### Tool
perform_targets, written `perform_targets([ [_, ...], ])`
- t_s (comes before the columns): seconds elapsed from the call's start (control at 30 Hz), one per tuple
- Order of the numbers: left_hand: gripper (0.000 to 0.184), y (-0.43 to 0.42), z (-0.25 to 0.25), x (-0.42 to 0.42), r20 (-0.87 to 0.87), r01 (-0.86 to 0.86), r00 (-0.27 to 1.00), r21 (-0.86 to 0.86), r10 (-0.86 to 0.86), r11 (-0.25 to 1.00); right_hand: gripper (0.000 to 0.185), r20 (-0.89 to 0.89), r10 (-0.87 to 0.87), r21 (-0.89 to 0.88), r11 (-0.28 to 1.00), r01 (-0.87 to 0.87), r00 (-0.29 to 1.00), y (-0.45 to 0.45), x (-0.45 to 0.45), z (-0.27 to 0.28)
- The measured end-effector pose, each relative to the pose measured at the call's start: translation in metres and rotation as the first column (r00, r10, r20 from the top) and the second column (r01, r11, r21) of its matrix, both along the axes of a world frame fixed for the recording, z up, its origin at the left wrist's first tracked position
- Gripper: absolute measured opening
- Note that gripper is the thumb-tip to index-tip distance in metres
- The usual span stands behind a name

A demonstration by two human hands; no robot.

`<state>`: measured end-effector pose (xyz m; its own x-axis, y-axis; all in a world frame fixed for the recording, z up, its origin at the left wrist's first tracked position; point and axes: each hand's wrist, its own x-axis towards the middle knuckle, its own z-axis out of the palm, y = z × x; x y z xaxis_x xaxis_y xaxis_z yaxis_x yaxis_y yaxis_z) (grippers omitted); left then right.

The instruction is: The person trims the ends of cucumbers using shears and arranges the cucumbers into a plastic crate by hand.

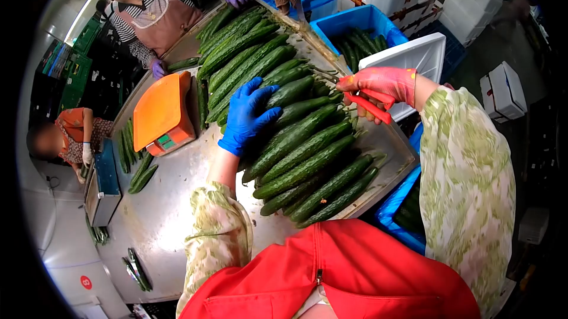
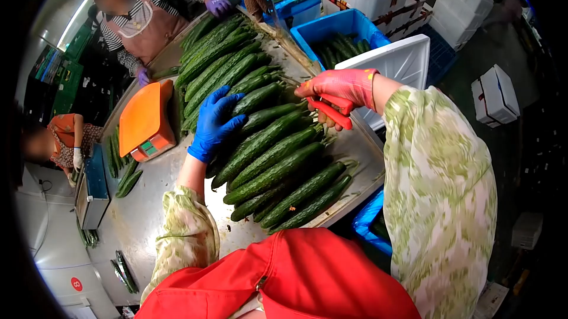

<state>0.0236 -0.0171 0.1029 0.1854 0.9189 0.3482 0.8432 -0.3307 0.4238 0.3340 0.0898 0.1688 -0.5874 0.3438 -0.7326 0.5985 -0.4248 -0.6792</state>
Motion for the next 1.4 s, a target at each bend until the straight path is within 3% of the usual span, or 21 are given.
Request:
perform_targets([
  [0.43, 0.053, -0.003, 0.003, 0.003, 0.028, -0.002, 1.000, 0.002, 0.002, 1.000, 0.044, 0.007, -0.055, 0.025, 0.998, 0.054, 0.998, -0.004, -0.019, -0.006],
  [0.63, 0.053, -0.003, 0.005, 0.004, 0.029, -0.007, 1.000, -0.015, 0.007, 1.000, 0.041, 0.046, -0.054, 0.205, 0.978, 0.043, 0.997, -0.007, -0.017, -0.015],
  [0.9, 0.052, -0.003, 0.003, 0.005, 0.035, -0.017, 0.999, -0.039, 0.019, 0.999, 0.046, -0.058, -0.041, 0.017, 0.999, 0.042, 0.997, 0.018, -0.022, -0.017],
  [1.4, 0.052, -0.003, 0.002, 0.005, 0.040, -0.023, 0.999, -0.034, 0.025, 0.999, 0.052, -0.027, 0.027, 0.048, 0.999, -0.026, 0.999, 0.032, -0.025, -0.022],
])
